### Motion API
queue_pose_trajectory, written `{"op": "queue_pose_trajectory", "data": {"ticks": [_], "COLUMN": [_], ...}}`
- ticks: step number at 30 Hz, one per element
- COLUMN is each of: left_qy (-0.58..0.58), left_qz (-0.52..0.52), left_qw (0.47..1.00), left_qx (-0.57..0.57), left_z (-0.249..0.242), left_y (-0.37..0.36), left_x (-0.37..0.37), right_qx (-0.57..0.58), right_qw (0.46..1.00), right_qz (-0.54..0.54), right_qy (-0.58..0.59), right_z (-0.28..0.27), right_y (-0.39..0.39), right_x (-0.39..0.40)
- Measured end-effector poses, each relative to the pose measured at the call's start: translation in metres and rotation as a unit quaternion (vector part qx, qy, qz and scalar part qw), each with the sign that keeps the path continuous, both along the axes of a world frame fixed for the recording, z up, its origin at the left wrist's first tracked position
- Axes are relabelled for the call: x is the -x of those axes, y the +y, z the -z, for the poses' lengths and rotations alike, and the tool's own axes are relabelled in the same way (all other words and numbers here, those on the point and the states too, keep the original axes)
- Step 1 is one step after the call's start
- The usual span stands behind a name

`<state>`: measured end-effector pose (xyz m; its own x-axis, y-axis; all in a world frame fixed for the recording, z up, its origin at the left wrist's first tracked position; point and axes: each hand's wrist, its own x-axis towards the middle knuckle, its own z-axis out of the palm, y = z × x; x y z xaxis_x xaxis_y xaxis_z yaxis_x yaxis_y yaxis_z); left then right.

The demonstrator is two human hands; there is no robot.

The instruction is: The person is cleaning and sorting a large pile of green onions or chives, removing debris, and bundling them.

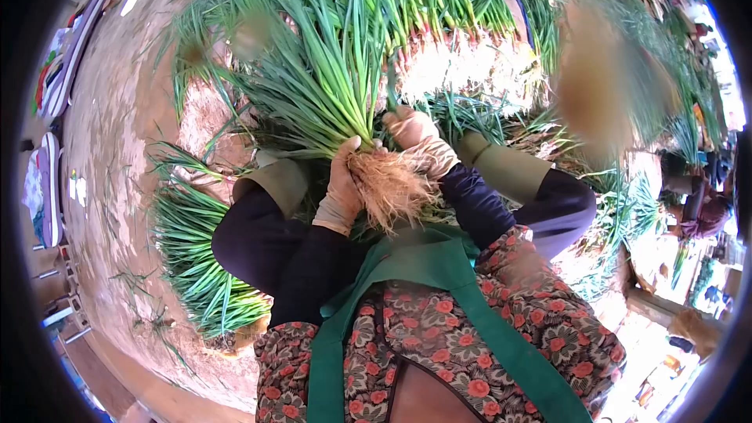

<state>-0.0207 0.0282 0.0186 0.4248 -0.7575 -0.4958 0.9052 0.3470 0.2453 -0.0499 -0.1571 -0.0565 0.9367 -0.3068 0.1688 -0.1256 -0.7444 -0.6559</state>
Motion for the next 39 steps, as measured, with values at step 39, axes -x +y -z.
{"op": "queue_pose_trajectory", "data": {"ticks": [39], "left_qy": [0.018], "left_qz": [-0.019], "left_qw": [0.996], "left_qx": [0.083], "left_z": [-0.007], "left_y": [0.004], "left_x": [-0.016], "right_qx": [-0.122], "right_qw": [0.952], "right_qz": [-0.153], "right_qy": [0.236], "right_z": [-0.108], "right_y": [0.009], "right_x": [0.001]}}
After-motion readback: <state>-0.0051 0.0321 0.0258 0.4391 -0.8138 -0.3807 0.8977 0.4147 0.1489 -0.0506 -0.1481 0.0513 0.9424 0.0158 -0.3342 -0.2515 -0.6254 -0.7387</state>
